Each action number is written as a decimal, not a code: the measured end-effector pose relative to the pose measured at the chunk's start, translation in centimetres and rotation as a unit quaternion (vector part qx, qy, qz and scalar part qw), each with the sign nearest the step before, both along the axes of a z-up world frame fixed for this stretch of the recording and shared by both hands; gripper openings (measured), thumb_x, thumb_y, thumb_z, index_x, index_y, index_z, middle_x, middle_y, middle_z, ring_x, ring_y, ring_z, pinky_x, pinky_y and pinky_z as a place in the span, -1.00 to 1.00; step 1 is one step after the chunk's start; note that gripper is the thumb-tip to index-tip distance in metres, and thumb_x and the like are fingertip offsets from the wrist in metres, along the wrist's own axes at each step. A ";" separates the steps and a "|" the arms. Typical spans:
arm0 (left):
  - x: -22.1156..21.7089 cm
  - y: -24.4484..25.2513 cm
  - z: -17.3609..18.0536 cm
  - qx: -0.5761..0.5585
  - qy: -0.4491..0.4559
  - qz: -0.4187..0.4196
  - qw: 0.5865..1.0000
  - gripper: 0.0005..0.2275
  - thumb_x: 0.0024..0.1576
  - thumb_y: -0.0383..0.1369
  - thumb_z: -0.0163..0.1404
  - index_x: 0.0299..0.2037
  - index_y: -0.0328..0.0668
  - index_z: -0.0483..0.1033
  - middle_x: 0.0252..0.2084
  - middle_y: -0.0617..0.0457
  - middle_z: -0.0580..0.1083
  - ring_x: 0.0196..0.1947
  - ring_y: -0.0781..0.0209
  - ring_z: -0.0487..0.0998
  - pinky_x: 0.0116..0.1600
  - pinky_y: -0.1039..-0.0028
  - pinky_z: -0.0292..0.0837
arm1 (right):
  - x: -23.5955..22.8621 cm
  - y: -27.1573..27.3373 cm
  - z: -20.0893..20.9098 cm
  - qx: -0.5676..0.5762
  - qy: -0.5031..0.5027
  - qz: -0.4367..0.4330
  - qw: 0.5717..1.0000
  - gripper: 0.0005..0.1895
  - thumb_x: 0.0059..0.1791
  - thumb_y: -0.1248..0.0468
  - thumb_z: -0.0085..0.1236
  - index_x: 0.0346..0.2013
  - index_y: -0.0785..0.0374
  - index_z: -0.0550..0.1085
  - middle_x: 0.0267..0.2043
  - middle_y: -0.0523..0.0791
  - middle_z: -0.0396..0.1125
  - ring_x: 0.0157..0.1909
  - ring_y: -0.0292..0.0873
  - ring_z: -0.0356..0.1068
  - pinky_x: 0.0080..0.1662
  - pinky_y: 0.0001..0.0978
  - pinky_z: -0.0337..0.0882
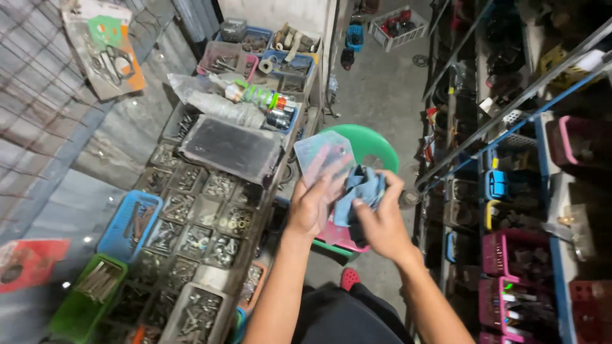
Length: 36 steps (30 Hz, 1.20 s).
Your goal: The person wipes a clear plastic rectangular object with a blue cloth. They repeatedly rub the surface and edges of the plastic item while holding it over a pink basket placed on a green stool.
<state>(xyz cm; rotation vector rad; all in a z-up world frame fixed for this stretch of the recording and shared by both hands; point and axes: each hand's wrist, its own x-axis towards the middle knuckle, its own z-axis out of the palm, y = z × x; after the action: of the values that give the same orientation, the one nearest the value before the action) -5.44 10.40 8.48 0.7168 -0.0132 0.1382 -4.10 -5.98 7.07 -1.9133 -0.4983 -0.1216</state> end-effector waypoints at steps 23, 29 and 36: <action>-0.9 1.9 -5.1 0.464 0.185 0.359 0.789 -0.73 0.20 -0.06 0.02 -0.19 -0.09 0.43 -0.38 -0.13 0.51 -0.22 -0.24 0.60 -0.15 0.09 0.49 | -0.5 3.5 0.4 -0.060 0.112 -0.010 0.992 -0.87 0.03 0.10 0.18 -0.25 0.05 0.52 -0.54 -0.06 0.34 -0.45 -0.07 0.32 -0.27 -0.14 0.35; -3.3 8.1 -6.1 0.468 0.145 0.152 0.858 -0.70 0.23 -0.11 -0.02 -0.28 -0.20 0.34 -0.76 -0.09 0.45 -0.81 0.06 0.52 -0.75 0.45 0.31 | 0.3 8.8 2.2 -0.015 0.081 0.011 0.997 -0.72 0.08 0.14 0.12 -0.51 0.12 0.44 -0.64 -0.17 0.23 -0.48 -0.22 0.20 -0.34 -0.27 0.30; -4.6 15.1 -6.1 0.472 0.082 0.063 0.876 -0.71 0.24 -0.19 -0.03 -0.26 -0.33 0.33 -0.74 -0.21 0.42 -0.82 0.08 0.48 -0.77 0.51 0.27 | -1.6 15.1 1.7 0.076 0.028 -0.022 0.996 -0.66 0.14 0.27 -0.02 -0.55 0.14 0.31 -0.60 -0.23 0.12 -0.44 -0.26 0.11 -0.33 -0.36 0.20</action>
<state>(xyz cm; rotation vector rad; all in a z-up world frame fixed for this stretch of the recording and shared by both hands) -10.06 25.46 2.43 1.7127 0.1390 0.1948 -5.69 9.13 8.81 -1.7742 -0.3977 -0.1319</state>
